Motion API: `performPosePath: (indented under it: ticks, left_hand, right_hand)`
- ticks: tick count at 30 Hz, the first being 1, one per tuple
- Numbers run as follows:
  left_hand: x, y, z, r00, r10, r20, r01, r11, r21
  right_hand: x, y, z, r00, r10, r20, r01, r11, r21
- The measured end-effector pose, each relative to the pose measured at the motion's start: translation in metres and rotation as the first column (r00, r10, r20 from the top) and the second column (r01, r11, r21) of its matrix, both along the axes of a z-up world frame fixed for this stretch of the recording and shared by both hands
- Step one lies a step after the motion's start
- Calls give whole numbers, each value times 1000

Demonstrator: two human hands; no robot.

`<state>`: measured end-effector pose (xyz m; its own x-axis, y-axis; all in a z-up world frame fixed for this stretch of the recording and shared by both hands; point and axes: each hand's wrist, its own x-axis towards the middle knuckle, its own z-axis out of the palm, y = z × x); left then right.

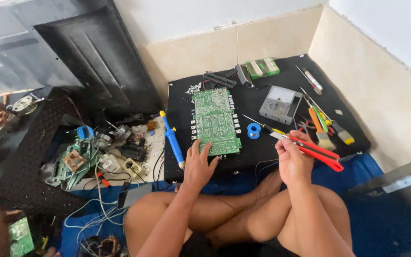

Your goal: Repairing an electronic circuit board by testing with a multimeter, scraping with a utility knife, and cleaning with a brush

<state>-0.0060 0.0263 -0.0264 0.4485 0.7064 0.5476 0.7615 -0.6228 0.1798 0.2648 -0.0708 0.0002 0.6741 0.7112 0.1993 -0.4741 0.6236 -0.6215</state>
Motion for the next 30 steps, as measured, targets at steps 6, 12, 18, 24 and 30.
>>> performPosePath:
  ticks: [6, 12, 18, 24, 30]
  left_hand:
    - [-1, -5, -16, 988, 31, 149, -35, 999, 26]
    - [15, -11, -19, 955, 148, 259, -167, 984, 55]
    - [31, -23, -1, 955, 129, 266, -134, 991, 3]
    - [27, -21, 9, 961, 116, 251, -117, 993, -11]
    - [24, -7, 10, 966, 58, 252, -45, 997, -60]
  right_hand:
    - [-20, -15, 6, 915, -23, 402, 83, 988, -133]
    - [-38, -44, 21, 606, -55, 794, 226, 968, -106]
    - [-43, -56, 20, 462, -117, 879, 283, 959, -21]
    - [-57, -36, 2, 380, -30, 924, 379, 917, -126]
    - [-67, -10, -13, 349, 5, 937, 450, 876, -172]
